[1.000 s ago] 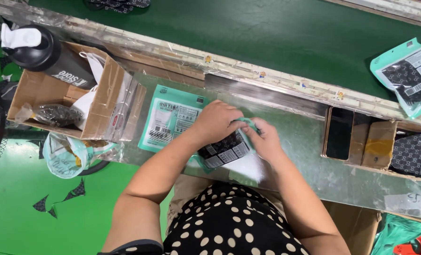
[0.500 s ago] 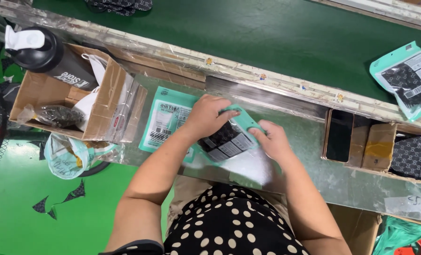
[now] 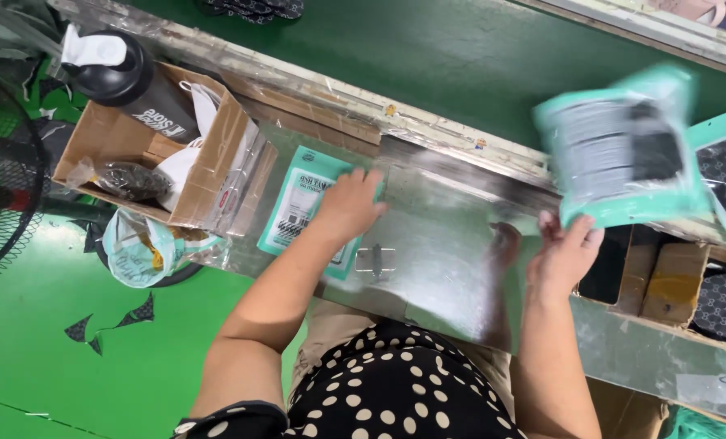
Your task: Packing stacks of black patterned face masks into individual green plastic shipping envelopes.
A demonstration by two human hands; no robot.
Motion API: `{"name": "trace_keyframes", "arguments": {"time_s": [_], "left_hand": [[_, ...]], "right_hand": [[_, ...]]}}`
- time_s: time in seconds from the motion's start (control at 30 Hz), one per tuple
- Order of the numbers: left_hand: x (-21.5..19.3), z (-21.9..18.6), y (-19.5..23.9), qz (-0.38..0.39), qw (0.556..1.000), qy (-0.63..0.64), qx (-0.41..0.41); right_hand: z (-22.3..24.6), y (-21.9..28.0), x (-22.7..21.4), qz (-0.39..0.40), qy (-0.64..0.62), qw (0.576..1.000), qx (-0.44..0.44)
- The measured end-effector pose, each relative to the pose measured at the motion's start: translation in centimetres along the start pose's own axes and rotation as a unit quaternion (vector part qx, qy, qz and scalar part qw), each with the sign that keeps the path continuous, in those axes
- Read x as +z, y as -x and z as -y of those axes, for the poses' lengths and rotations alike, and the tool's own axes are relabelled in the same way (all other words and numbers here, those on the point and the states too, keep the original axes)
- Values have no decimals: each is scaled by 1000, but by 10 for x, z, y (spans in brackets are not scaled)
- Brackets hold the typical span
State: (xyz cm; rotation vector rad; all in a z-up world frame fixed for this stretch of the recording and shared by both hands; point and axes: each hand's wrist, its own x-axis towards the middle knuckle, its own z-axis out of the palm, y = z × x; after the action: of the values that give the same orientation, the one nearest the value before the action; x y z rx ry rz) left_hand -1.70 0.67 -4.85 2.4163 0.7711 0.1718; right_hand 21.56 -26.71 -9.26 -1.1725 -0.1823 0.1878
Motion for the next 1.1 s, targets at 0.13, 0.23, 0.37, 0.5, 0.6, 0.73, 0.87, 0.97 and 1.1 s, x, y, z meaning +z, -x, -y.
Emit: {"name": "trace_keyframes", "arguments": {"time_s": [0.13,0.23,0.37,0.5,0.6,0.73,0.87,0.97,1.1], "left_hand": [[25,20,4,129,985,-97,-62],[27,21,4,65,988,-131,-54],[21,23,-4,57,986,-143,-62],[17,24,-7,88,983,-142,-69],[11,18,-4,84,981,-161,-68],[9,29,-12,70,982,-167,-51],[-9,44,-51,5,997,-66,47],[-51,29,-97,-173,973,-37,145],[-83,22,-159,-377,878,-202,213]], "right_hand": [[-27,8,1,32,5,998,50],[-48,32,12,87,135,974,160],[-47,55,32,234,442,857,-127],[-45,61,38,278,525,767,-244],[-44,61,39,272,525,764,-258],[-42,62,41,272,526,765,-252],[-42,61,42,273,532,762,-248],[-41,61,42,273,533,762,-245],[-41,60,45,274,533,761,-248]]}}
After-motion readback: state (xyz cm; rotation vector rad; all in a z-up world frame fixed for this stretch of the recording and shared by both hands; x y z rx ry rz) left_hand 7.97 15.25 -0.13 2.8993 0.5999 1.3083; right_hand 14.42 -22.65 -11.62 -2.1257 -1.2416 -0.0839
